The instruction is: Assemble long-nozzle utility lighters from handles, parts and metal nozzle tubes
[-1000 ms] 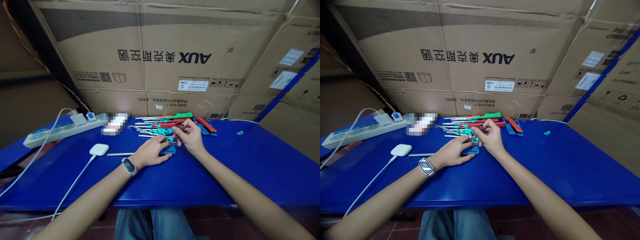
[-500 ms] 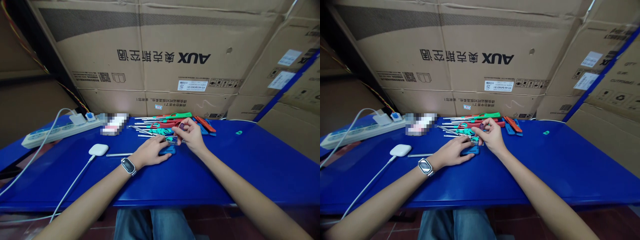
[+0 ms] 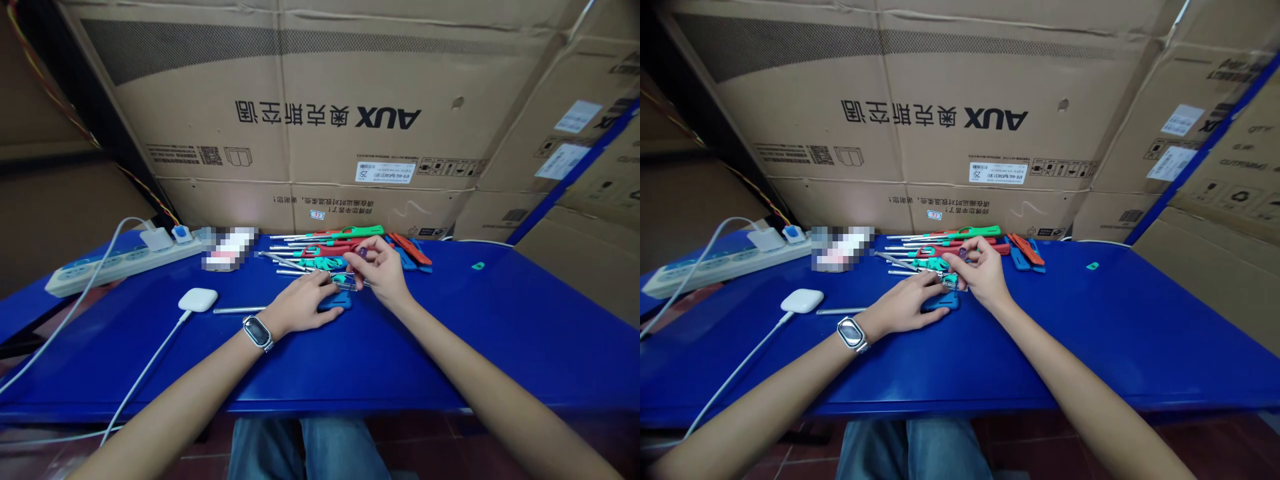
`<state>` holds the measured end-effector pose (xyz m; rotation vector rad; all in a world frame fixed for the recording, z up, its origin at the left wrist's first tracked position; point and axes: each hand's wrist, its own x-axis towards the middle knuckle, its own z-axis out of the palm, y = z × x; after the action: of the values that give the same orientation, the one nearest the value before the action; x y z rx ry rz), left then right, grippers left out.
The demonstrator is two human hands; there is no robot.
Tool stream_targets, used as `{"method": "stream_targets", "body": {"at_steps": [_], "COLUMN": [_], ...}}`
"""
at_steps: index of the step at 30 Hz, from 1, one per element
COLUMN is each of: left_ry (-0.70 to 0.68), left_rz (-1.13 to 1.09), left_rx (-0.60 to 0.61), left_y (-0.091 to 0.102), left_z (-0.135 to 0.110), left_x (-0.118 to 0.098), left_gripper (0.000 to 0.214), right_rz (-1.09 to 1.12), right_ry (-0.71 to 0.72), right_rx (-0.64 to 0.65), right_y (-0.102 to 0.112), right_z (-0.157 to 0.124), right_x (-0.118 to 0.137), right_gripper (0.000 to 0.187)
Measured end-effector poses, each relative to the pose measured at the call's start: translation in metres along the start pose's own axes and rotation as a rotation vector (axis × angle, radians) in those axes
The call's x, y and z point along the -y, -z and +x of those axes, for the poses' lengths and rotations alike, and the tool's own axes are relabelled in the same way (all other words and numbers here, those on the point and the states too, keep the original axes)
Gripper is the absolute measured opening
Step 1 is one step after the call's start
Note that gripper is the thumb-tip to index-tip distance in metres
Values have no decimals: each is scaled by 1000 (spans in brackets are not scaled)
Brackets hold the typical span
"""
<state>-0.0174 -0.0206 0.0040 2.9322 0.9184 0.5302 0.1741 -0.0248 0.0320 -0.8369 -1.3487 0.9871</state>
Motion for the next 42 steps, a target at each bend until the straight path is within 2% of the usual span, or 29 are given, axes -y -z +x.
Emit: {"method": "stream_targets", "body": {"at_steps": [3,8,10,14,16,19,22,24,26,31,33,38,42], "left_ry": [3,10,9,5,3,1,5,11,12,5,6,4,7], "left_rz": [21,16,17,31,38,43,37,33,32,45,47,34,30], "left_rx": [11,9,13,11,11,17,24,25,20,15,14,23,15], "left_y": [0,1,2,1,0,1,2,2,2,0,-1,2,2], "left_z": [0,-1,0,0,0,0,0,0,0,-1,-1,0,0], "left_x": [0,-1,-2,-1,-1,-1,-2,-2,-2,-1,-1,-2,-2], "left_gripper": [39,37,37,38,38,39,39,39,39,40,40,40,39], "right_rz": [14,-63,-60,-21,10,28,-29,-68,-70,8,19,-36,-39], "right_ry": [-15,-12,7,-4,-20,-44,-91,-89,-66,-38,-41,-25,27], "right_rx": [59,297,268,42,-2,101,302,372,335,114,124,280,264], "right_y": [2,17,16,4,0,5,17,22,21,7,6,19,20], "right_z": [1,0,0,0,0,1,2,2,2,2,3,0,-3], "right_x": [1,11,11,3,0,3,12,15,13,-1,-2,8,9], "right_gripper": [52,37,39,43,49,51,38,35,35,39,41,32,33]}}
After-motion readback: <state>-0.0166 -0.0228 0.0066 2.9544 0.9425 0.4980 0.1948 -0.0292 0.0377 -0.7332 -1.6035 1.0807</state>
